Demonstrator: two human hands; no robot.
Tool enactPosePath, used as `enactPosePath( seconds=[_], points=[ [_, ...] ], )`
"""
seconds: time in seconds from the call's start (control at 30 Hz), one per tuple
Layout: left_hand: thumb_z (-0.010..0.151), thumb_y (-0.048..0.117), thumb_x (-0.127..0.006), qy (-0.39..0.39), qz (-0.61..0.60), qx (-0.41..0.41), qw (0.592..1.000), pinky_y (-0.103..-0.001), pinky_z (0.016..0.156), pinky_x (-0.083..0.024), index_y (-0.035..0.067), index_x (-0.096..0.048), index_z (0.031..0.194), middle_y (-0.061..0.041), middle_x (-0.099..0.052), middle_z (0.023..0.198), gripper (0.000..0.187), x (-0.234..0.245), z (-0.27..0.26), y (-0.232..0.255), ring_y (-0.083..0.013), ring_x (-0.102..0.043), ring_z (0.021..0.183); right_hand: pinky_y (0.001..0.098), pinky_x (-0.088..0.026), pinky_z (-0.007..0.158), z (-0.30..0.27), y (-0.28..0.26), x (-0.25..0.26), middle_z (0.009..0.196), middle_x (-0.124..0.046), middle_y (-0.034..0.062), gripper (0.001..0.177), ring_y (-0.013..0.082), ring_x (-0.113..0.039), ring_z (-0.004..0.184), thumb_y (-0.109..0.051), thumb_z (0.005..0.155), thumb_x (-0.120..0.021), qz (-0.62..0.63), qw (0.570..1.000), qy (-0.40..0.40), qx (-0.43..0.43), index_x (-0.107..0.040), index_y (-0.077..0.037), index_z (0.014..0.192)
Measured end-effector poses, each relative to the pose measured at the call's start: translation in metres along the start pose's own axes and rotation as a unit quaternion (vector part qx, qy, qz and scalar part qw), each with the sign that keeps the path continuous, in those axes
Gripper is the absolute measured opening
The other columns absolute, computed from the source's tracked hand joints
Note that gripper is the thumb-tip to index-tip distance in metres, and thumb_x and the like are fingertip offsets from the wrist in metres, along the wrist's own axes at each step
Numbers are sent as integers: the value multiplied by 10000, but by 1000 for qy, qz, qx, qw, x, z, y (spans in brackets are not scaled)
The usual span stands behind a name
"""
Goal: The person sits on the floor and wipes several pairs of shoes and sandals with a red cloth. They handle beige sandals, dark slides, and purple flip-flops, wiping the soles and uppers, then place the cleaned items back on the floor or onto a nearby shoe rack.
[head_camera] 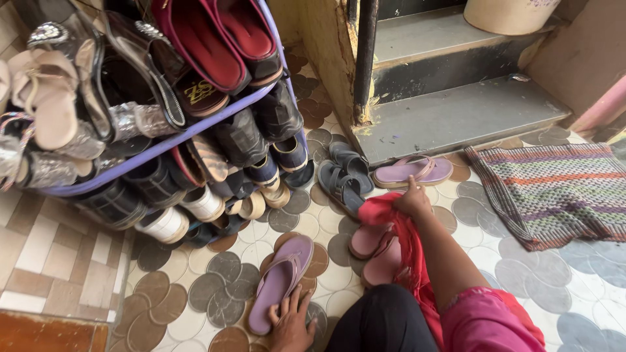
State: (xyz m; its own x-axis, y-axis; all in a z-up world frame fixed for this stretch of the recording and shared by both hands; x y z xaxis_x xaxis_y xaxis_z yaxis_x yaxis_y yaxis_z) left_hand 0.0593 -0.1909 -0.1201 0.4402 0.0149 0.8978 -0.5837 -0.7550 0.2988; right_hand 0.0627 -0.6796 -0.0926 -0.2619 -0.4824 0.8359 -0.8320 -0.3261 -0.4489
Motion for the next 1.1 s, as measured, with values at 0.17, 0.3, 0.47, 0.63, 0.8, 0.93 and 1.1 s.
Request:
enactPosePath(
  seconds=[0.17,0.3,0.47,0.63,0.8,0.93,1.1],
  points=[
    [829,313,-823,-75,6,55,996,-554,1134,-173,284,-322,1557,-17,-159,1673,884,3,10,4,-269,-225,1486,445,-457,1109,46,10,-4,1699,-128,267,1131,413,-512,1375,-321,728,-805,54,997,30,-40,-168,-339,1662],
    [805,299,-858,-66,13,68,995,-578,1114,-188,289,-287,1575,-14,-163,1666,959,4,12,7,-286,-226,1476,477,-280,1218,84,6,-17,1425,-616,255,1105,400,-299,1518,-410,709,-897,33,996,12,76,-318,-146,1612],
    [769,296,-884,-65,23,95,993,-581,1111,-212,307,-246,1593,19,-192,1657,1042,-1,18,6,-266,-261,1454,437,-627,924,109,26,-38,1310,-593,171,915,317,-681,1205,-142,739,-835,377,921,-81,52,-354,-11,1507],
    [747,314,-914,-55,26,104,993,-620,1100,-196,317,-245,1585,16,-204,1633,1072,-8,21,1,-284,-250,1449,449,-617,735,97,22,-54,982,-740,145,369,289,-725,809,-208,894,-688,622,737,-264,-20,-637,-25,1211],
    [719,329,-932,-55,37,111,992,-642,1086,-225,322,-241,1594,7,-223,1620,1115,-21,31,-4,-307,-232,1468,386,-616,856,67,-21,-2,1094,-739,103,325,225,-736,940,-237,972,-725,774,603,-172,87,-662,-26,1212],
    [710,322,-925,-17,83,97,992,-678,1025,-310,265,-278,1612,-35,-292,1590,1111,-19,34,-4,-348,-286,1445,366,-597,897,-14,-54,10,1166,-731,88,368,214,-726,1016,-221,962,-702,733,655,-156,93,-652,-15,1263],
    [636,429,-977,-34,28,155,987,-709,1039,-360,233,-234,1620,-31,-227,1606,1249,-7,25,-21,-316,-221,1500,371,-586,805,-137,-99,-10,1144,-740,118,412,226,-726,934,-241,944,-674,700,657,-266,88,-650,-11,1284]
  ],
)
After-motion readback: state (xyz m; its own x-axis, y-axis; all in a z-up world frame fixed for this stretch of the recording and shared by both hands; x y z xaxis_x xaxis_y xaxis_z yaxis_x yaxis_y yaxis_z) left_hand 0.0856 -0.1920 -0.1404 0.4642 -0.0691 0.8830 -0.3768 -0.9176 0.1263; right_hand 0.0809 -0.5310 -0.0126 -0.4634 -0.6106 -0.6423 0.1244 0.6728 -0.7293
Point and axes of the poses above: each hand's wrist, its own z-axis towards the middle knuckle, its own x-axis out of the back of the hand, y = z × x, the point moved 9 cm from there along z, towards the middle knuckle
